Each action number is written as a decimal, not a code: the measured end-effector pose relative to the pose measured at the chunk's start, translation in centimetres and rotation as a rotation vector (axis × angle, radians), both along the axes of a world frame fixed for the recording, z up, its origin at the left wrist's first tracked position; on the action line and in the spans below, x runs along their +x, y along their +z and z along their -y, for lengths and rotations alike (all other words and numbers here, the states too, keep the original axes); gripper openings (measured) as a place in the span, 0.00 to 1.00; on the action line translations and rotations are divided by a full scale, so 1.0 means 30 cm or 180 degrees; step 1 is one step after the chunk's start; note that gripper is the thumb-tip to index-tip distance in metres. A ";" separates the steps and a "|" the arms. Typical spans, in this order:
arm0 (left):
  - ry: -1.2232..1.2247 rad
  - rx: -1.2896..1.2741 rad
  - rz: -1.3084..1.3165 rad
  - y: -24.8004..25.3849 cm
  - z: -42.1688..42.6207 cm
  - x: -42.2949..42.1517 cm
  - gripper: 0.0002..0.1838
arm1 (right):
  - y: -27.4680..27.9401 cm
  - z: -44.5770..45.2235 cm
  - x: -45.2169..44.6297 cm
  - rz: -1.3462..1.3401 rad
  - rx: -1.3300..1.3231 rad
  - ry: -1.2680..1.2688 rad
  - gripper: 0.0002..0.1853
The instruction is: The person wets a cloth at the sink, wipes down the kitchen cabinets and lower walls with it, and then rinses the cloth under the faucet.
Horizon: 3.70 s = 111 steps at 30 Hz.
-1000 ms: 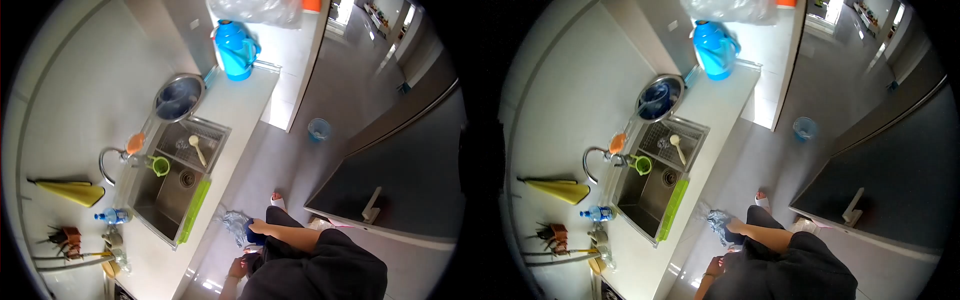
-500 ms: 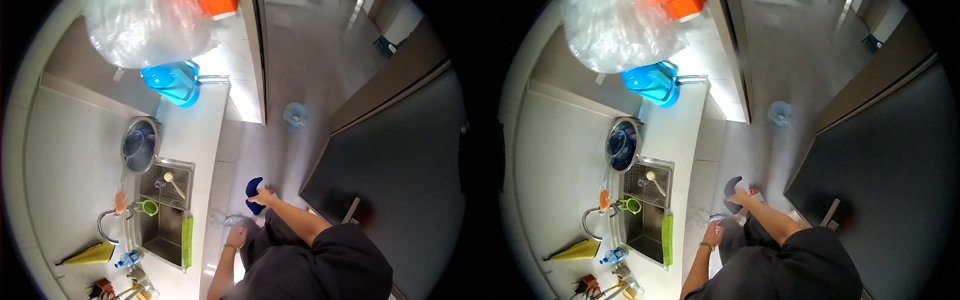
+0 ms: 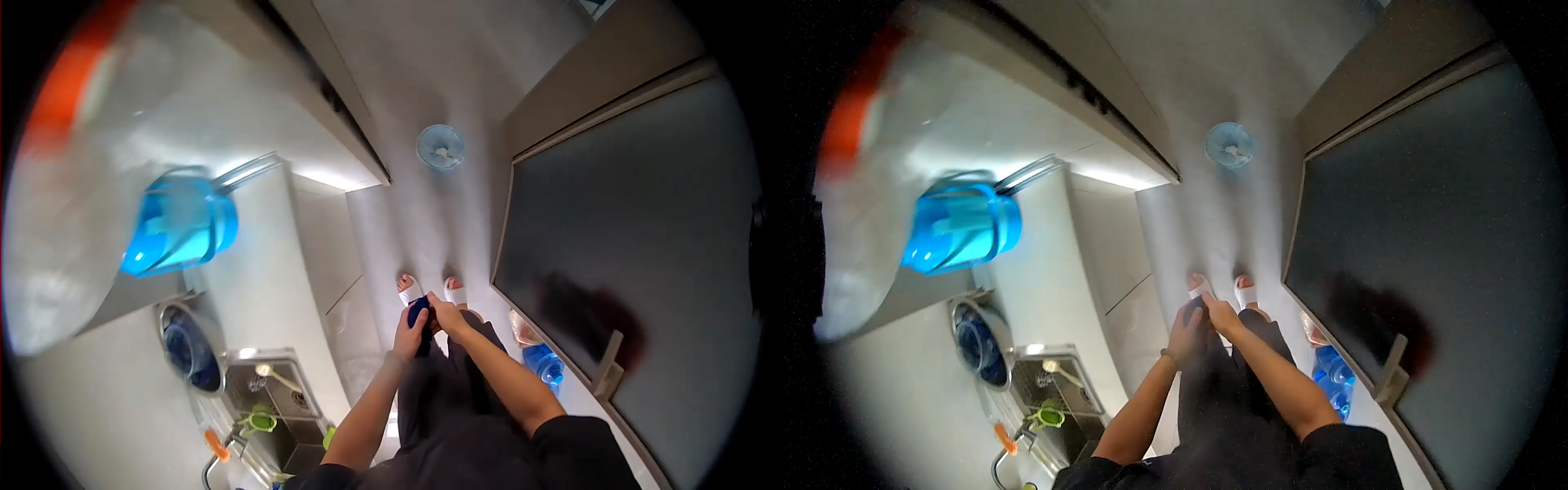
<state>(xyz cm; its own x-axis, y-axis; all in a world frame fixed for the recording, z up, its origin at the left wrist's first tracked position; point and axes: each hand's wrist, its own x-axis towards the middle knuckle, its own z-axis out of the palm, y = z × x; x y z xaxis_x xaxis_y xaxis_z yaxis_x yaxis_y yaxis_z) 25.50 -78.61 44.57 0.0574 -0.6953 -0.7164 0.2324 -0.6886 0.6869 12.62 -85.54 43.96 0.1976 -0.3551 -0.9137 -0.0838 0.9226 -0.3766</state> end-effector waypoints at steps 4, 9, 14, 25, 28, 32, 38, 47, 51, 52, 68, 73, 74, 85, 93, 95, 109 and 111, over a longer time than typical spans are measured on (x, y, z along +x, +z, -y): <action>0.0571 0.0624 -0.0701 -0.345 0.114 -0.025 0.24 | -0.194 0.126 -0.025 -0.0079 -0.0236 -0.0116 0.28; 0.0669 0.1116 -0.0670 -0.748 0.273 -0.031 0.18 | -0.688 0.164 -0.061 -0.0845 -0.1465 0.0850 0.29; 0.1039 0.0654 -0.0374 -1.215 0.370 -0.032 0.14 | -1.054 0.285 -0.026 -0.1024 -0.1703 0.0942 0.29; 0.2042 0.0678 -0.1530 -1.875 0.614 0.060 0.21 | -1.857 0.552 0.134 -0.0774 -0.2149 0.0909 0.25; 0.1623 0.0165 -0.0317 -2.101 0.586 0.147 0.22 | -1.972 0.658 0.189 -0.0620 -0.2037 0.0868 0.21; -0.0492 0.0193 0.2664 -2.227 0.587 0.260 0.36 | -2.129 0.741 0.315 -0.0353 -0.2495 0.0499 0.22; -0.3340 0.0656 0.3475 -2.257 0.604 0.330 0.64 | -2.245 0.820 0.576 0.0071 -0.2512 0.0118 0.24; -0.1653 -0.0148 0.2805 -2.419 0.487 0.314 0.31 | -2.420 0.807 1.048 0.0381 -0.2769 -0.0470 0.16; -0.0354 0.0010 0.1302 -2.420 0.459 0.304 0.25 | -2.482 0.800 1.205 0.0562 -0.4015 -0.0088 0.25; 0.0042 0.0065 0.0930 -2.428 0.447 0.300 0.25 | -2.487 0.792 1.225 0.0411 -0.4005 0.0051 0.27; 0.2060 -0.0016 -0.0564 -2.511 0.426 0.262 0.20 | -2.482 0.844 1.232 0.0406 -0.3899 0.0368 0.27; 0.1196 -0.0242 0.0147 -2.511 0.414 0.271 0.19 | -2.533 0.832 1.230 0.0602 -0.4416 0.0313 0.32; 0.1067 -0.0106 0.0244 -2.489 0.406 0.277 0.19 | -2.534 0.828 1.234 0.0467 -0.4318 0.0473 0.33; -0.1095 -0.0599 0.2680 -2.482 0.465 0.285 0.27 | -2.509 0.655 1.051 0.0246 -0.4593 0.1868 0.32; 0.0329 -0.0570 0.0855 -2.512 0.412 0.283 0.28 | -2.552 0.819 1.239 -0.1052 -0.4673 0.2097 0.35; 0.0356 -0.0517 0.0893 -2.508 0.418 0.286 0.28 | -2.558 0.826 1.237 -0.1059 -0.4817 0.2099 0.34; -0.2033 -0.0362 0.3718 -2.426 0.497 0.295 0.28 | -2.542 0.866 1.198 -0.1581 -0.5676 0.2911 0.14; -0.3542 0.0164 0.3941 -2.411 0.507 0.307 0.27 | -2.528 0.837 1.170 -0.1561 -0.5792 0.3242 0.17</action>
